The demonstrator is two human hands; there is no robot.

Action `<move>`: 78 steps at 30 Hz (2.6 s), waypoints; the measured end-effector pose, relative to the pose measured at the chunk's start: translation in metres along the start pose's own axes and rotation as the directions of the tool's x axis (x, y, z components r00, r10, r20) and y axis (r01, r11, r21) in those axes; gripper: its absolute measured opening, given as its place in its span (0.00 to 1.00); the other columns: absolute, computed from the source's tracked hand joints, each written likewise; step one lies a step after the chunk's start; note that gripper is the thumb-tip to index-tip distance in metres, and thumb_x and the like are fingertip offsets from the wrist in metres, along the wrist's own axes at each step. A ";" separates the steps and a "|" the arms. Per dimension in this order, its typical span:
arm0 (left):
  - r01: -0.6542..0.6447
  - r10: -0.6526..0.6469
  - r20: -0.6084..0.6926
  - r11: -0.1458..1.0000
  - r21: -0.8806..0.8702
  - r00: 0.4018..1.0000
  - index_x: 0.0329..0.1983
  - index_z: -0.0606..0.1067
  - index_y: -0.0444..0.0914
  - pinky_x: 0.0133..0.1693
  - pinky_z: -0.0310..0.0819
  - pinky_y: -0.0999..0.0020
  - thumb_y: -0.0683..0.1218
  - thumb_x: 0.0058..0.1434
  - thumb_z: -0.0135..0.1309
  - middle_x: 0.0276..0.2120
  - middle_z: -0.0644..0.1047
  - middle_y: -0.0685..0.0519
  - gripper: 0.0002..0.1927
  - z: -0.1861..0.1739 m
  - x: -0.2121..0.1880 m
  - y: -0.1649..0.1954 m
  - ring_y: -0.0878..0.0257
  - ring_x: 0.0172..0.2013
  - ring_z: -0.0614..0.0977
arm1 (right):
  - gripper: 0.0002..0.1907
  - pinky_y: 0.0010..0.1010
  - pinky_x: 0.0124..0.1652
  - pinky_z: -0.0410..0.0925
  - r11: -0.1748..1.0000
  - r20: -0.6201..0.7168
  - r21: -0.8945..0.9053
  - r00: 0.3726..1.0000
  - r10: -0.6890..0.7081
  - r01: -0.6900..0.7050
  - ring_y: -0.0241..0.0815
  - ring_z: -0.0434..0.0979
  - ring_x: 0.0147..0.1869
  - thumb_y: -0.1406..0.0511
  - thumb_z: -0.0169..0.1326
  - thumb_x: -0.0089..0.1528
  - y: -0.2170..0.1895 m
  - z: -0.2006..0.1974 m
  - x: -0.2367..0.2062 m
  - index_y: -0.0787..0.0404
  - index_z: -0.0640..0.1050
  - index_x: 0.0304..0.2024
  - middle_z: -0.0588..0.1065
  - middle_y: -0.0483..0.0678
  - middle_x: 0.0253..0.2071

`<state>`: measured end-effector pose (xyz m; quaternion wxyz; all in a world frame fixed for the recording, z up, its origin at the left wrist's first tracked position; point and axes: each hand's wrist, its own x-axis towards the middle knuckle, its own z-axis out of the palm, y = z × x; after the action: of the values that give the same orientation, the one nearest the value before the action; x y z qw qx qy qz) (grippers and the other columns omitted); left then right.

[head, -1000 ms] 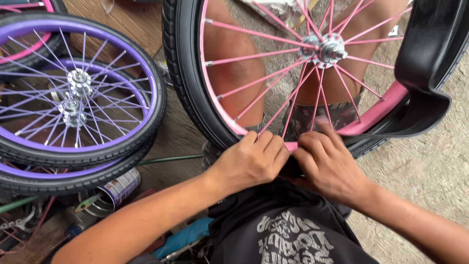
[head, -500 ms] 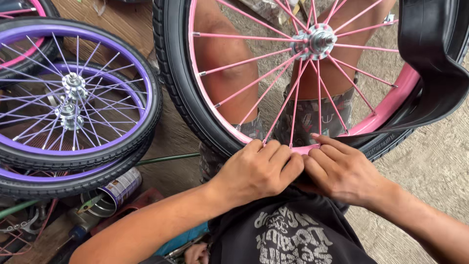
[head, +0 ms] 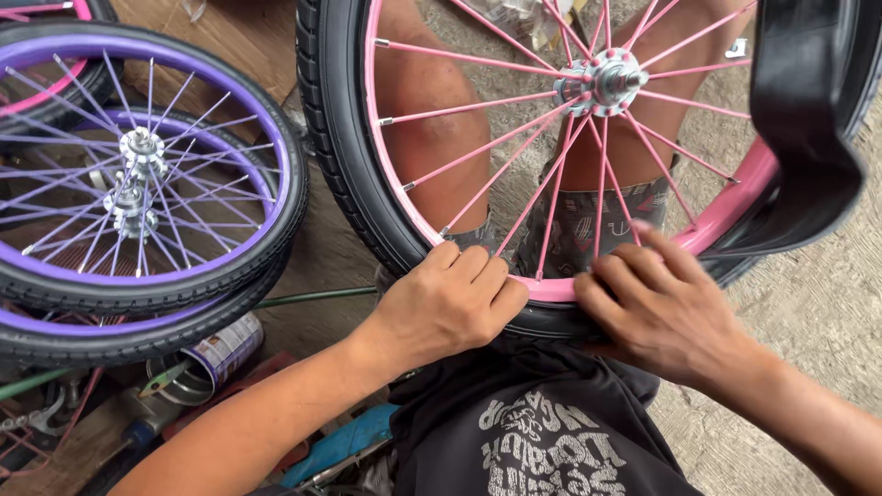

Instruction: The person installs a bicycle tire onto a pink-rimmed wheel. They place the inner tube inside the tire, then seat the tire bead onto the rim by hand, working around the circumference until the tire is fully mounted.

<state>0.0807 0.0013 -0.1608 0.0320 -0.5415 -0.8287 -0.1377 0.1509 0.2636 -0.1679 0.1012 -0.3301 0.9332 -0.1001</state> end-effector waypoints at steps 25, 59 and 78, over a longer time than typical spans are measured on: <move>-0.253 0.242 0.164 0.966 0.056 0.956 0.26 0.67 0.44 0.32 0.65 0.67 0.46 0.57 0.53 0.24 0.67 0.57 0.07 -0.032 0.000 -0.065 0.63 0.28 0.73 | 0.29 0.53 0.63 0.63 0.993 -0.297 -0.082 0.953 0.060 -0.088 0.49 0.76 0.43 0.47 0.60 0.55 0.030 -0.018 0.002 0.63 0.76 0.44 0.74 0.51 0.37; 0.276 -0.275 0.028 0.942 -0.189 0.961 0.47 0.75 0.33 0.37 0.71 0.66 0.42 0.61 0.53 0.37 0.71 0.51 0.13 0.032 0.028 0.040 0.59 0.38 0.75 | 0.17 0.42 0.54 0.73 0.995 -0.179 0.040 0.981 -0.080 0.088 0.53 0.79 0.56 0.69 0.55 0.54 0.060 0.022 -0.017 0.65 0.74 0.47 0.74 0.56 0.54; 0.217 -0.219 0.059 0.976 0.031 0.974 0.34 0.70 0.41 0.32 0.65 0.66 0.45 0.61 0.53 0.27 0.69 0.56 0.05 0.059 0.002 0.071 0.62 0.31 0.73 | 0.19 0.49 0.66 0.62 0.999 -0.177 -0.004 0.984 -0.035 0.034 0.46 0.76 0.51 0.63 0.55 0.54 0.004 0.060 -0.031 0.61 0.76 0.48 0.75 0.50 0.47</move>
<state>0.1502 0.0452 -0.2032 -0.0022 -0.4508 -0.8854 -0.1135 0.1875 0.2797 -0.2232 0.0158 -0.3360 0.9326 -0.1306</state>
